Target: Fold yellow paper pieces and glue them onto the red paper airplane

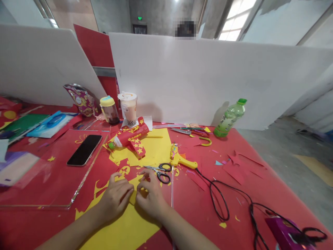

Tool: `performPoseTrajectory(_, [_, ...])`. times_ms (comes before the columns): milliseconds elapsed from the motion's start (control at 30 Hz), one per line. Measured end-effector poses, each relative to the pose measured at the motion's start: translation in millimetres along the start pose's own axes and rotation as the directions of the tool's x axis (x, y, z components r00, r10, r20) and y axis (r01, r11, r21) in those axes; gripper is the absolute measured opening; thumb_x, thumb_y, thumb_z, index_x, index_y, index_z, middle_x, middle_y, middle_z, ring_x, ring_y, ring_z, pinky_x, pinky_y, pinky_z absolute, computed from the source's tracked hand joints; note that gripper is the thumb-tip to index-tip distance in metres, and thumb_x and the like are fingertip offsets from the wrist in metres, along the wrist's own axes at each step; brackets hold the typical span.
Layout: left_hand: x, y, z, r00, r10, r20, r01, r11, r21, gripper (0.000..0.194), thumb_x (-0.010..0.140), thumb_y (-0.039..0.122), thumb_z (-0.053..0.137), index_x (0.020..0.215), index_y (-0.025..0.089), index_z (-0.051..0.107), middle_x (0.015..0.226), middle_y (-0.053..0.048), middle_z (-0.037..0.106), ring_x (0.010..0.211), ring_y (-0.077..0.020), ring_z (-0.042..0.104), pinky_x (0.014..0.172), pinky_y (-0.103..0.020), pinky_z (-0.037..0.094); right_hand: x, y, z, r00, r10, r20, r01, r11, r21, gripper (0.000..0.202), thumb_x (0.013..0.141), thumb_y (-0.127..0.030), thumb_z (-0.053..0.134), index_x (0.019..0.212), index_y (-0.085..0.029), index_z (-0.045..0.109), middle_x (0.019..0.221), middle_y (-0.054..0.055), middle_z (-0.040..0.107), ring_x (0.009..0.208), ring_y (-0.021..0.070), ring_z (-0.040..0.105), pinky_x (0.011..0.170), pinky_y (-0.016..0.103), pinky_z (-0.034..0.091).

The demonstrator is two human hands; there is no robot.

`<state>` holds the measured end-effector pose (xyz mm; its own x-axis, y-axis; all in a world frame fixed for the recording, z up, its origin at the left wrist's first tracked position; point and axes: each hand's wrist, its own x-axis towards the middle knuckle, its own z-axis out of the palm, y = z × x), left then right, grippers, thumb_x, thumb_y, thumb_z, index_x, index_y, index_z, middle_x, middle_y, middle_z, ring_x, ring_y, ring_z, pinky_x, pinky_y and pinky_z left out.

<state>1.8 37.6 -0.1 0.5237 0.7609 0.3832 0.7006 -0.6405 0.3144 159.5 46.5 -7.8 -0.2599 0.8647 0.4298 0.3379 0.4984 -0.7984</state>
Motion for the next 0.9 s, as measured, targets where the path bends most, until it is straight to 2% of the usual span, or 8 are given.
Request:
performPoseTrajectory(133, [0,-12,-4.3,0.996,-0.062,-0.061,0.06,0.998,-0.029,0.019,0.085,0.012,0.034,0.075,0.018,0.05,0.062,0.001,0.057,0.057,-0.0124,0.051,0.086,-0.038,0.029,1,2,-1,0.999,0.038,-0.01,-0.038,0.999,0.019,0.017,0.056,0.0,0.044,0.055,-0.017,0.045,0.094,0.007,0.043,0.082,0.017,0.049,0.071,0.031,0.044])
performPoseTrajectory(267, [0,-17,-8.6,0.981,-0.134,-0.142,0.128,0.991,-0.046,0.017,0.085,0.013,0.036,0.074,0.018,0.049,0.065,0.001,0.06,0.06,-0.0133,0.053,0.085,-0.038,0.029,0,1,-2,0.997,0.083,-0.003,-0.083,0.997,0.011,0.015,0.064,-0.003,0.044,0.06,-0.017,0.047,0.092,0.008,0.044,0.082,0.0173,0.05,0.068,0.03,0.045])
performPoseTrajectory(400, [0,-8,-7.2,0.995,-0.077,-0.068,0.073,0.995,-0.067,0.019,0.084,0.012,0.035,0.074,0.018,0.051,0.062,0.002,0.058,0.058,-0.0125,0.052,0.086,-0.037,0.029,-2,-2,-2,0.998,0.017,0.067,-0.016,1.0,-0.02,0.013,0.07,-0.008,0.048,0.076,-0.018,0.054,0.101,0.01,0.045,0.094,0.0194,0.048,0.075,0.033,0.044])
performPoseTrajectory(500, [0,1,-4.5,0.997,-0.071,-0.038,0.067,0.992,-0.106,0.018,0.083,0.012,0.036,0.073,0.018,0.051,0.062,0.002,0.058,0.058,-0.0122,0.052,0.087,-0.038,0.029,-4,-1,-1,0.995,-0.039,0.095,0.042,0.999,-0.03,0.013,0.073,-0.008,0.046,0.072,-0.017,0.054,0.1,0.009,0.046,0.091,0.0177,0.049,0.077,0.032,0.044])
performPoseTrajectory(633, [1,4,-3.2,0.992,-0.121,0.043,0.126,0.977,-0.169,0.014,0.081,0.015,0.042,0.07,0.018,0.051,0.063,0.001,0.058,0.063,-0.0137,0.054,0.088,-0.041,0.028,-6,0,1,0.992,-0.077,0.098,0.081,0.996,-0.044,0.014,0.072,-0.007,0.046,0.069,-0.016,0.056,0.096,0.009,0.046,0.085,0.0163,0.051,0.073,0.03,0.046])
performPoseTrajectory(733, [2,4,-3.7,0.986,-0.139,0.088,0.154,0.969,-0.193,0.017,0.08,0.015,0.041,0.067,0.017,0.052,0.062,0.001,0.058,0.062,-0.0128,0.053,0.09,-0.042,0.027,-7,0,2,0.991,-0.108,0.08,0.11,0.994,-0.026,0.015,0.07,-0.006,0.046,0.063,-0.016,0.055,0.094,0.009,0.047,0.081,0.016,0.051,0.069,0.029,0.047])
performPoseTrajectory(900, [2,6,-4.8,0.982,-0.161,0.101,0.179,0.962,-0.207,0.016,0.078,0.014,0.043,0.064,0.017,0.051,0.06,0.003,0.057,0.059,-0.0112,0.052,0.09,-0.042,0.027,-7,1,3,0.992,-0.126,0.025,0.125,0.992,0.009,0.015,0.064,-0.004,0.046,0.057,-0.016,0.052,0.091,0.008,0.047,0.08,0.0157,0.052,0.066,0.027,0.047])
